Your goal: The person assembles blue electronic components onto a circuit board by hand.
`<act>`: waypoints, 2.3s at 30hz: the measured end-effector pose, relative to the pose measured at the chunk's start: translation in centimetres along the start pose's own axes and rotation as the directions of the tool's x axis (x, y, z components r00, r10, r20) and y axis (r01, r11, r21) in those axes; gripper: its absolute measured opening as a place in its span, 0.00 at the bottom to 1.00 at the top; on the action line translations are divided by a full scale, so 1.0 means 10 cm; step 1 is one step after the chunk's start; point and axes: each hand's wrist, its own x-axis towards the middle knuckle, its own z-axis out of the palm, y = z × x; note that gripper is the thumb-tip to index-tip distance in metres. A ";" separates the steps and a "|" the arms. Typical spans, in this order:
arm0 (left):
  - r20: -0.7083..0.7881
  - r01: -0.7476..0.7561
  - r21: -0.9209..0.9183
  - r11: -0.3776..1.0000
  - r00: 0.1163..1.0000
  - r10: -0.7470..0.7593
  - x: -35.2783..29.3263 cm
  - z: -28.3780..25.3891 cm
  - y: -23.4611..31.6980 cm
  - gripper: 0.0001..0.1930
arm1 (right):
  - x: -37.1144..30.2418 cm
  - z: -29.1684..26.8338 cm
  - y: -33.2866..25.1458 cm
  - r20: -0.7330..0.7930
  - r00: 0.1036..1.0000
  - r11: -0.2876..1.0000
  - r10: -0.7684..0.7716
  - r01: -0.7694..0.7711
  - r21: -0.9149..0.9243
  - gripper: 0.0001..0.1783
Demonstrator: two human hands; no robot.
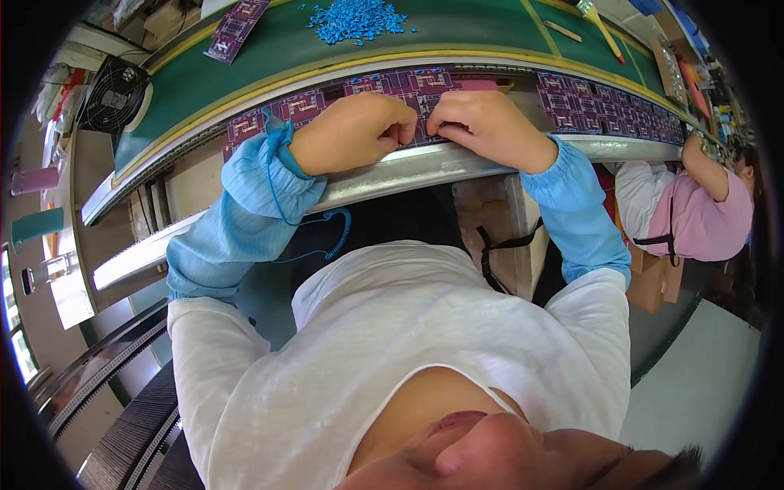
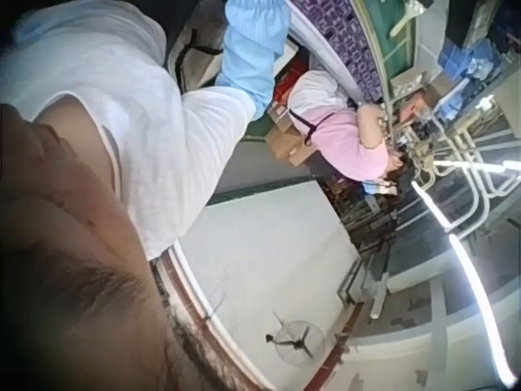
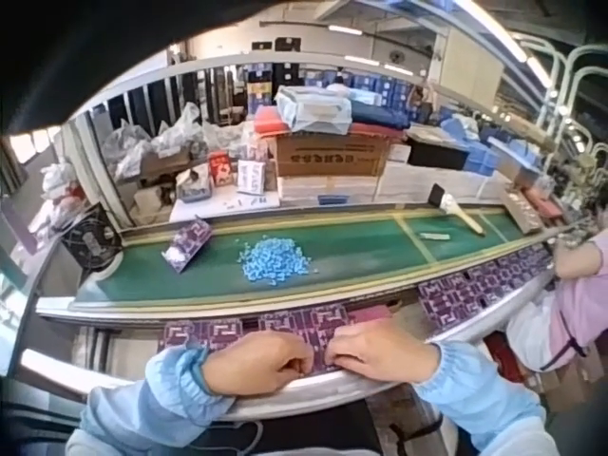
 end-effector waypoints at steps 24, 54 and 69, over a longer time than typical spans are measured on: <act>-0.743 0.147 0.289 0.946 0.657 0.125 0.22 -0.58 -1.11 0.06 | -0.20 -0.15 -0.07 -0.034 0.954 0.954 0.297 -0.295 0.042 0.07; -0.802 0.132 0.209 0.969 0.590 0.092 0.21 -0.56 -1.21 0.08 | -0.21 -0.04 -0.10 -0.033 0.997 0.976 0.076 -0.081 -0.203 0.06; -0.720 0.136 0.340 0.931 0.674 0.164 0.06 -0.73 -1.34 0.04 | 1.46 -0.17 0.92 -0.221 0.953 0.922 0.207 -0.265 -0.282 0.22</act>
